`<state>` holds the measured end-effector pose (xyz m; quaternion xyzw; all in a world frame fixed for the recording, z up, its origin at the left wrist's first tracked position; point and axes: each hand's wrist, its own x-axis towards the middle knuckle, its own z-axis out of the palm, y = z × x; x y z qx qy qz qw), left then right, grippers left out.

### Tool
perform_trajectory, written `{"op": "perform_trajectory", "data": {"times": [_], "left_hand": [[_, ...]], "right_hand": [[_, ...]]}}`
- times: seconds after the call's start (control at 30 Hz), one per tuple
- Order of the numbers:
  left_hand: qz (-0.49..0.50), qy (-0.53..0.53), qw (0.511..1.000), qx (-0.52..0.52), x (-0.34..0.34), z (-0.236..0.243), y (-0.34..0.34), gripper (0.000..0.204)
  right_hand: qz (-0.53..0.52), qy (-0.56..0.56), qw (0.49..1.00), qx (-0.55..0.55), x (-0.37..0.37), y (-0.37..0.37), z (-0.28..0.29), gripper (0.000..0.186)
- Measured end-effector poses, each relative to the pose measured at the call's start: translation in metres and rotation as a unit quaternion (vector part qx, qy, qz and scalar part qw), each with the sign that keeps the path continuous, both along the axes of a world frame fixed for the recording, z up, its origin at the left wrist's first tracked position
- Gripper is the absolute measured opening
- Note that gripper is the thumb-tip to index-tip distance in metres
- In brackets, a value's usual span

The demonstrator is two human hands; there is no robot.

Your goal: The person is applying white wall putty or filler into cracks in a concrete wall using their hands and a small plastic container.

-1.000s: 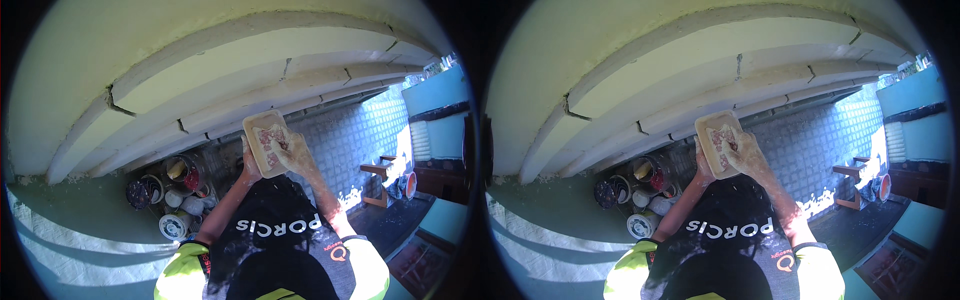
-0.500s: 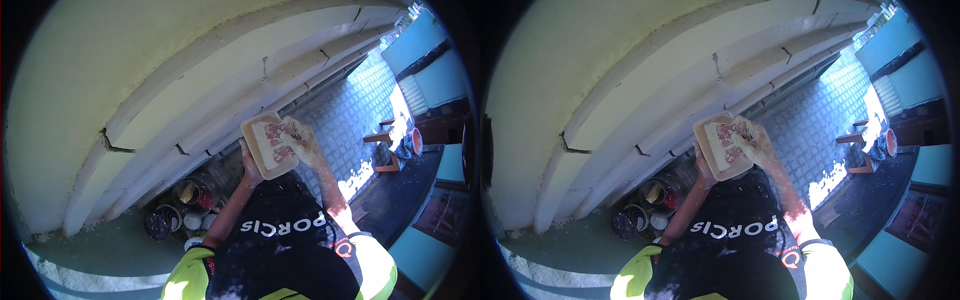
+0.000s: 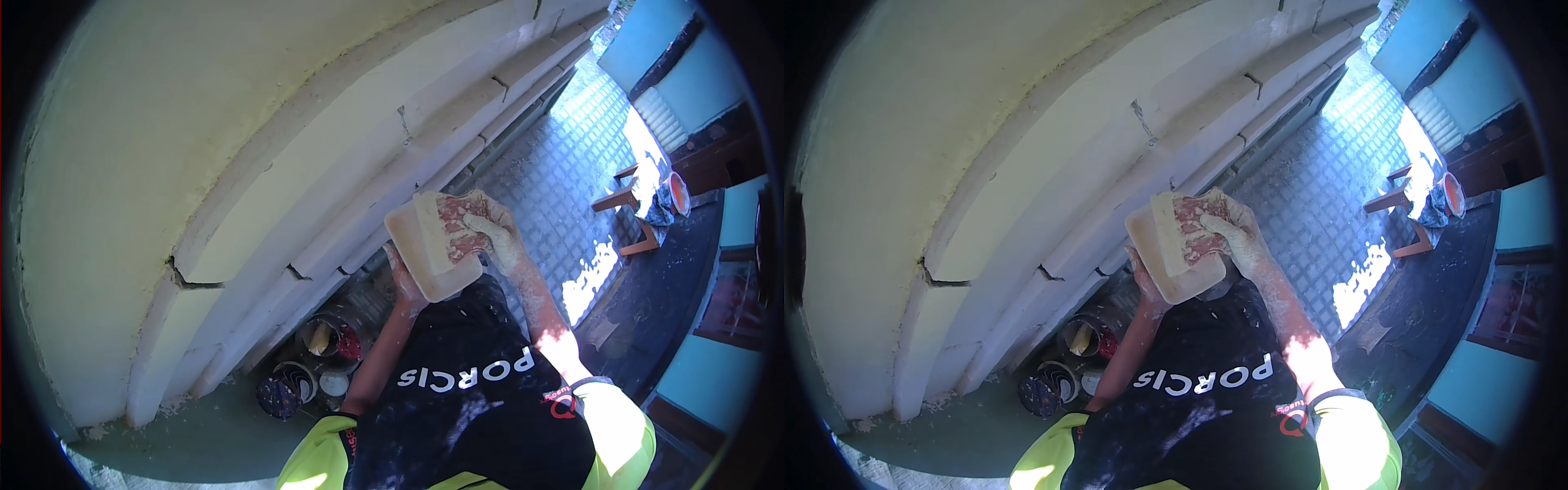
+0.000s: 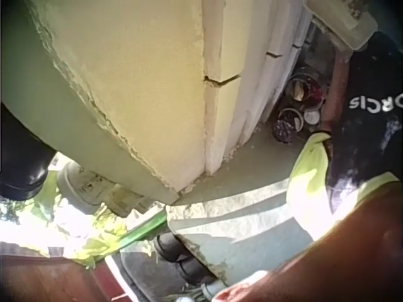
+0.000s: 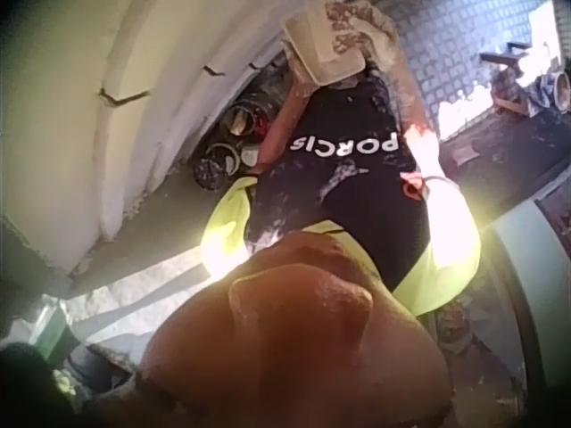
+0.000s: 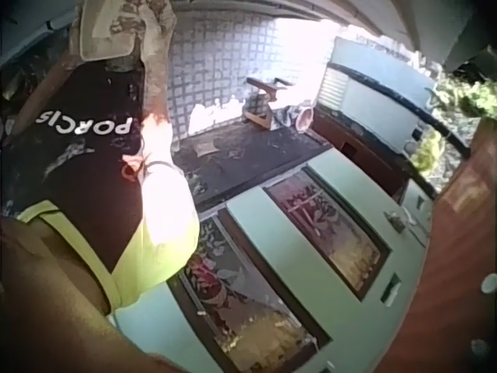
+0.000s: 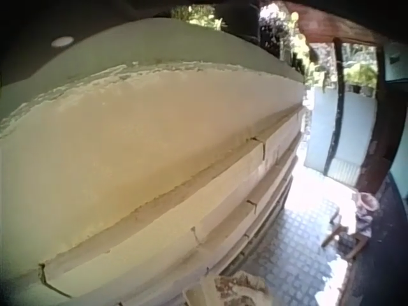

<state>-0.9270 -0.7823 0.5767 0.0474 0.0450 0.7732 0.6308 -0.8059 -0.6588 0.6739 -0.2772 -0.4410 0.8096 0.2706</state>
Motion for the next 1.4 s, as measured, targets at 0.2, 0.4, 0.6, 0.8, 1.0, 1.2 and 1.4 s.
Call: {"op": "perform_trajectory", "data": {"times": [0.2, 0.4, 0.6, 0.8, 1.0, 1.2, 1.4], "left_hand": [[0.072, 0.175, 0.971, -0.149, -0.010, -0.008, -0.024, 0.086], [0.112, 0.121, 0.971, -0.172, -0.019, -0.033, -0.047, 0.087], [0.161, 0.139, 0.952, -0.220, -0.017, -0.031, -0.063, 0.088], [0.148, 0.154, 0.957, -0.196, -0.013, -0.015, -0.068, 0.089], [0.168, 0.141, 0.951, -0.220, -0.017, -0.026, -0.067, 0.089], [0.168, 0.133, 0.954, -0.208, -0.018, -0.027, -0.060, 0.089], [0.155, 0.144, 0.955, -0.208, -0.017, -0.032, -0.050, 0.089]], "right_hand": [[-0.164, 0.035, 0.982, 0.081, -0.009, 0.031, -0.017, 0.023], [-0.325, -0.104, 0.835, 0.431, -0.065, 0.062, -0.041, 0.035], [-0.335, -0.028, 0.537, 0.774, -0.092, 0.117, -0.045, 0.054], [-0.236, -0.033, 0.504, 0.830, -0.099, 0.159, -0.031, 0.044], [-0.097, -0.065, 0.487, 0.865, -0.061, 0.170, -0.062, 0.045], [-0.165, -0.029, 0.508, 0.845, -0.055, 0.168, -0.027, 0.051], [-0.125, -0.067, 0.570, 0.809, -0.065, 0.172, -0.061, 0.050]]}}
